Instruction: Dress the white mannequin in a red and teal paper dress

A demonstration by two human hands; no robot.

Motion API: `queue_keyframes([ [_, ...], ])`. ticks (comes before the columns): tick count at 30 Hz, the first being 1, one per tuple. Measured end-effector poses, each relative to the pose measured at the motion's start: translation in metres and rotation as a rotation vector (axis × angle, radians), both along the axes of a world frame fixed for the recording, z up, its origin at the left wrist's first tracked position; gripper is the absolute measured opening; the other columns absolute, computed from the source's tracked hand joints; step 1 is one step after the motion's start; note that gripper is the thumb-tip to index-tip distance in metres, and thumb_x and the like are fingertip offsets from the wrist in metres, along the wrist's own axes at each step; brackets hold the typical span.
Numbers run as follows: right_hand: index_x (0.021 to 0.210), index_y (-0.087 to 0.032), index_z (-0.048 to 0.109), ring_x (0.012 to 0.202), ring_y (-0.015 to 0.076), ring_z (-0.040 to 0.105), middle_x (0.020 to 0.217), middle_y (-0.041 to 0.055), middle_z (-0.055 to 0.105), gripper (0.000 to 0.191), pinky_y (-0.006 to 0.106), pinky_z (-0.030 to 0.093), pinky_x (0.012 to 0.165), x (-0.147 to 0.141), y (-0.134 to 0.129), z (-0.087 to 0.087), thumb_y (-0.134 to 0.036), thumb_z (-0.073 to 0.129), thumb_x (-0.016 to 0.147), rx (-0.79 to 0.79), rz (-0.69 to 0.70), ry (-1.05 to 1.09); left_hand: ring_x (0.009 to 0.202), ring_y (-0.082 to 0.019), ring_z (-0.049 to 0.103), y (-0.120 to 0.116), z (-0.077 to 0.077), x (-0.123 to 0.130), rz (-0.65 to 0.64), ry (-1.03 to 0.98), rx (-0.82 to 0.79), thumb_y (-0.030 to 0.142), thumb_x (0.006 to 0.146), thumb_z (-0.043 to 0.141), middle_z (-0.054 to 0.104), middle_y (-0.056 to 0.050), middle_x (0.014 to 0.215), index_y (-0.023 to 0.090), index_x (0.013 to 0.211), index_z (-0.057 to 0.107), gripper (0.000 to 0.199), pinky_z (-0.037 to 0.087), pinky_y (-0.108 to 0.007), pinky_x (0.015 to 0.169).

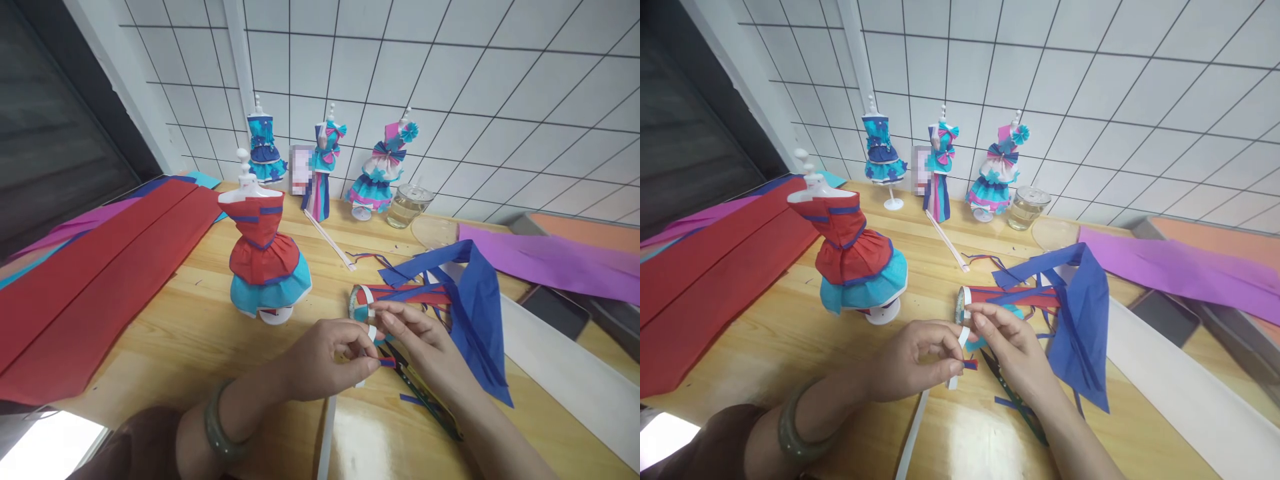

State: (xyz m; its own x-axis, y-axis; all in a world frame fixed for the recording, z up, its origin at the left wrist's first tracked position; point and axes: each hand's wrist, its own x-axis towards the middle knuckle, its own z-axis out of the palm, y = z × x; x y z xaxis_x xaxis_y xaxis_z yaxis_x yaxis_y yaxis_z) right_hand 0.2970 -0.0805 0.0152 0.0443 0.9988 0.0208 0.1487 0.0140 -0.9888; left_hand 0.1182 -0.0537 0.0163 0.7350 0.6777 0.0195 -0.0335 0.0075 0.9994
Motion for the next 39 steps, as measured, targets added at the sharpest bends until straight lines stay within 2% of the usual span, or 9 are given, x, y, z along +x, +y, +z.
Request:
queue_keyframes([
  [5, 0.103, -0.022, 0.065, 0.065, 0.0156, 0.063, 0.078, 0.0036, 0.068, 0.033, 0.030, 0.055, 0.061, 0.000, 0.001, -0.003, -0.040, 0.067, 0.076, 0.013, 0.036, -0.012, 0.072, -0.013, 0.057, 0.000, 0.001, 0.000, -0.028, -0.020, -0.032, 0.021, 0.076, 0.059, 0.055, -0.003, 0.076, 0.014, 0.072, 0.060, 0.008, 0.048, -0.027, 0.070],
  [12, 0.108, -0.025, 0.066, 0.067, 0.0147, 0.061, 0.076, 0.0014, 0.066, 0.034, 0.028, 0.052, 0.062, 0.002, -0.001, -0.002, -0.034, 0.068, 0.075, 0.011, 0.018, 0.011, 0.069, -0.014, 0.059, 0.000, 0.002, 0.000, -0.012, -0.033, -0.071, 0.022, 0.078, 0.059, 0.059, -0.005, 0.079, 0.012, 0.074, 0.059, 0.010, 0.050, -0.029, 0.067],
  [16, 0.116, -0.028, 0.064, 0.076, 0.0162, 0.062, 0.084, 0.0022, 0.068, 0.040, 0.028, 0.050, 0.069, 0.005, -0.003, 0.000, -0.034, 0.066, 0.077, -0.056, -0.023, 0.011, 0.095, -0.021, 0.061, 0.003, -0.002, 0.001, 0.132, -0.057, -0.001, 0.022, 0.079, 0.059, 0.062, -0.011, 0.103, 0.014, 0.078, 0.061, 0.009, 0.050, -0.032, 0.078],
  [20, 0.121, -0.029, 0.061, 0.084, 0.0175, 0.062, 0.099, 0.0030, 0.069, 0.044, 0.029, 0.049, 0.075, 0.006, -0.005, 0.001, -0.031, 0.065, 0.077, -0.140, 0.002, 0.051, 0.107, -0.022, 0.057, 0.008, -0.009, 0.000, 0.334, -0.100, 0.093, 0.021, 0.079, 0.060, 0.059, -0.011, 0.109, 0.015, 0.078, 0.062, 0.006, 0.049, -0.031, 0.082],
  [26, 0.128, -0.021, 0.056, 0.059, 0.0157, 0.054, 0.061, -0.0004, 0.061, 0.052, 0.029, 0.048, 0.062, 0.000, -0.006, 0.010, -0.028, 0.059, 0.077, -0.126, 0.102, -0.101, 0.109, -0.022, 0.057, 0.011, -0.008, 0.001, 0.309, -0.112, 0.010, 0.022, 0.078, 0.062, 0.061, -0.012, 0.116, 0.015, 0.074, 0.063, 0.008, 0.048, -0.029, 0.081],
  [32, 0.128, -0.016, 0.055, 0.087, 0.0249, 0.060, 0.050, -0.0006, 0.054, 0.050, 0.037, 0.048, 0.078, -0.003, -0.008, 0.014, -0.030, 0.054, 0.081, -0.113, 0.118, -0.208, 0.087, -0.020, 0.064, 0.014, -0.004, 0.000, 0.272, -0.147, -0.199, 0.025, 0.073, 0.066, 0.067, -0.014, 0.108, 0.013, 0.070, 0.063, 0.013, 0.048, -0.028, 0.070],
  [35, 0.131, -0.017, 0.053, 0.098, 0.0268, 0.059, 0.052, 0.0006, 0.057, 0.051, 0.039, 0.046, 0.086, -0.001, -0.010, 0.012, -0.032, 0.054, 0.082, -0.103, 0.130, -0.236, 0.092, -0.021, 0.063, 0.015, -0.005, -0.001, 0.260, -0.163, -0.234, 0.025, 0.072, 0.068, 0.068, -0.013, 0.108, 0.013, 0.068, 0.063, 0.014, 0.047, -0.029, 0.076],
  [37, 0.133, -0.017, 0.050, 0.104, 0.0269, 0.056, 0.060, 0.0023, 0.062, 0.054, 0.039, 0.044, 0.091, -0.001, -0.011, 0.011, -0.033, 0.055, 0.082, -0.087, 0.138, -0.247, 0.100, -0.021, 0.061, 0.015, -0.006, 0.000, 0.250, -0.181, -0.232, 0.024, 0.072, 0.068, 0.069, -0.012, 0.103, 0.013, 0.065, 0.064, 0.014, 0.045, -0.029, 0.083],
  [39, 0.137, -0.019, 0.044, 0.110, 0.0254, 0.054, 0.080, 0.0046, 0.068, 0.057, 0.038, 0.041, 0.095, -0.001, -0.012, 0.010, -0.034, 0.054, 0.082, -0.087, 0.144, -0.232, 0.095, -0.020, 0.061, 0.015, -0.007, 0.000, 0.251, -0.196, -0.253, 0.024, 0.071, 0.069, 0.070, -0.011, 0.099, 0.013, 0.067, 0.065, 0.012, 0.046, -0.029, 0.081],
])
